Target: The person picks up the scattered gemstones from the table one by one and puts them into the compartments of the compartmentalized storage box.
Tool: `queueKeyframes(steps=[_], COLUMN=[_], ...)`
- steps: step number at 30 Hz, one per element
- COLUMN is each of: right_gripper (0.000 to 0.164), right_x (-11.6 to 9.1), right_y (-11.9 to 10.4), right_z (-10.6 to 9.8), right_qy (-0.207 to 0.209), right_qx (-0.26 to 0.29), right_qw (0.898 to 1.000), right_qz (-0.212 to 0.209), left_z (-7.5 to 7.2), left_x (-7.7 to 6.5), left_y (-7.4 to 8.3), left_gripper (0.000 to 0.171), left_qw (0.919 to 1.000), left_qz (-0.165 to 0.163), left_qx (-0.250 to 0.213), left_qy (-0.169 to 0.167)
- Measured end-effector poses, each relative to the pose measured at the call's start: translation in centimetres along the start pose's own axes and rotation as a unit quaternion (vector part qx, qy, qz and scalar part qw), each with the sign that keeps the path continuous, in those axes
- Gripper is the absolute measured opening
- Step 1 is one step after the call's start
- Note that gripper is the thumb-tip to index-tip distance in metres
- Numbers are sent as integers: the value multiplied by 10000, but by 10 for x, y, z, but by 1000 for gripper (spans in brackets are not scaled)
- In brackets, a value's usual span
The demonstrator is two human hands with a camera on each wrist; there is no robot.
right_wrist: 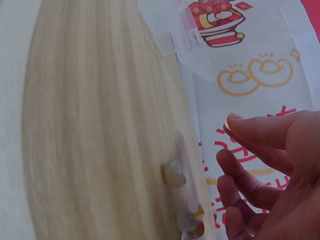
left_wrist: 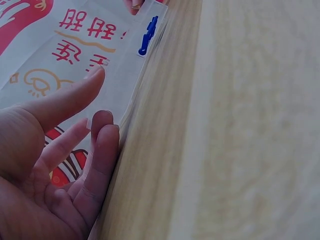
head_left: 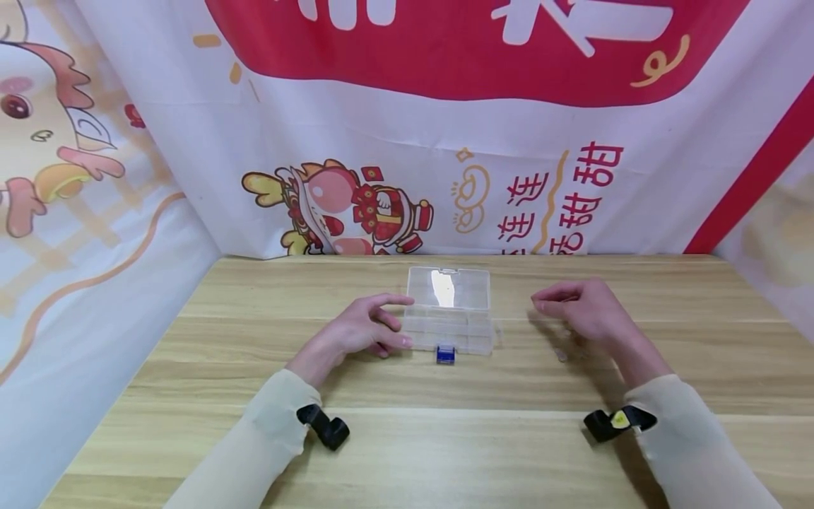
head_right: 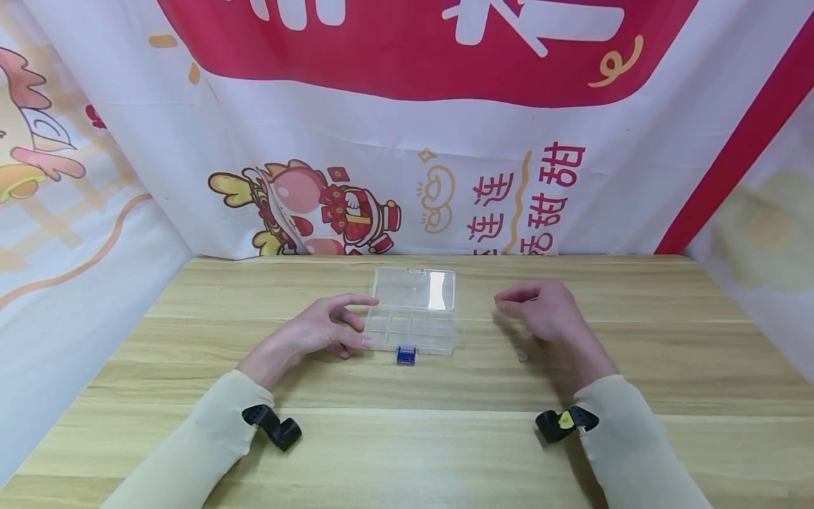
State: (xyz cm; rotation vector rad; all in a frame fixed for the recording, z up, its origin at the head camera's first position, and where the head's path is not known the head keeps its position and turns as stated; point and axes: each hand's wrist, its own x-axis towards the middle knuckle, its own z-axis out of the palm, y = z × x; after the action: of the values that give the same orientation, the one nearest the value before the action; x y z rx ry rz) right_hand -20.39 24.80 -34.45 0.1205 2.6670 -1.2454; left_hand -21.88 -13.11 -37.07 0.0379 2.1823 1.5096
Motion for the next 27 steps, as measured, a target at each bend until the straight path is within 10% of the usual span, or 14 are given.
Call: queueKeyframes(steps=[27], right_gripper=[28], right_x=[-8], right_y=[-28], right_z=[29], right_qy=[359], right_qx=[-30], right_qw=[9963], right_qz=[-777], left_z=[0], left_x=[-1], left_y=[-1], left_gripper=[68], left_qw=[10000], left_qz=[10], left_qx=[-40], left_qy=[-2])
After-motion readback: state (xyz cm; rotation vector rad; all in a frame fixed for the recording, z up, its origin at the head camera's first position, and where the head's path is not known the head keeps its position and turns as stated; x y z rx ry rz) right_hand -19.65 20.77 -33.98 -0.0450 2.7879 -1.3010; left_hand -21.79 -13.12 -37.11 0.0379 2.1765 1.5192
